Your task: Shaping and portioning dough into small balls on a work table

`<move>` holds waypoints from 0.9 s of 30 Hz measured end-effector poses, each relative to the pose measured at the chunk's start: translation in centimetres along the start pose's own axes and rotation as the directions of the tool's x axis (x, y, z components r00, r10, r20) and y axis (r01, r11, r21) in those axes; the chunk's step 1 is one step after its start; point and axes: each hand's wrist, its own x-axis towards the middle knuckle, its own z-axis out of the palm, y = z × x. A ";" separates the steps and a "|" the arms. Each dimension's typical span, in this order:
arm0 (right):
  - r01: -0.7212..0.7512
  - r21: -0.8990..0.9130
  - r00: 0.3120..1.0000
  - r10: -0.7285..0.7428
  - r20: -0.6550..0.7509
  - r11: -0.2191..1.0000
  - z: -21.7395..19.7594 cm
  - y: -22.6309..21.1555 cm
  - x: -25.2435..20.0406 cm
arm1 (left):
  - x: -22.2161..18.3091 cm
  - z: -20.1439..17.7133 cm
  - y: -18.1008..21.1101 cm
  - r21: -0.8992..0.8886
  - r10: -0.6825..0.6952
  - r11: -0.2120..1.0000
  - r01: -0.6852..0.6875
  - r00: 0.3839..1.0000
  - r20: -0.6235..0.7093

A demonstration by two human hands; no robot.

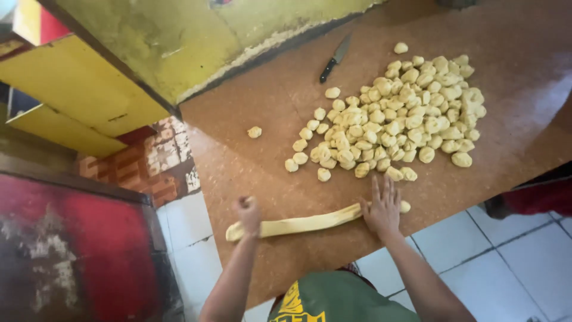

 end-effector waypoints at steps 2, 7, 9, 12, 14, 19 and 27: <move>-0.015 0.151 0.999 0.007 0.054 0.988 0.3 0.2 -3.4 | -4.9 4.4 0.6 -0.363 -0.233 0.904 0.227 0.972 0.030; 0.285 0.797 0.954 -0.079 -0.288 0.532 -3.0 -1.1 -6.5 | -19.7 15.5 13.8 -0.064 -0.317 0.806 0.588 0.521 0.792; 0.199 0.945 0.967 0.106 -0.233 0.261 -4.2 -0.6 -6.4 | -20.7 16.7 20.1 -0.037 -0.254 0.836 0.547 0.447 0.858; 0.075 0.991 0.896 0.429 -0.116 0.113 -0.7 6.1 -6.8 | -21.2 22.3 19.7 0.135 -0.105 0.989 -0.064 0.349 0.931; -0.015 0.965 0.812 0.567 -0.141 0.261 1.5 11.8 -8.0 | -22.2 25.2 18.2 0.216 -0.043 0.765 -0.607 0.286 0.957; -0.213 0.909 0.880 0.475 0.020 0.357 -3.0 16.1 -11.4 | -24.3 27.1 14.6 0.177 0.071 0.501 -0.847 0.245 0.967; -0.116 0.804 0.951 0.298 -0.079 0.583 -4.3 9.3 -13.9 | -22.8 19.8 22.2 0.263 -0.290 0.926 -0.271 -0.066 0.955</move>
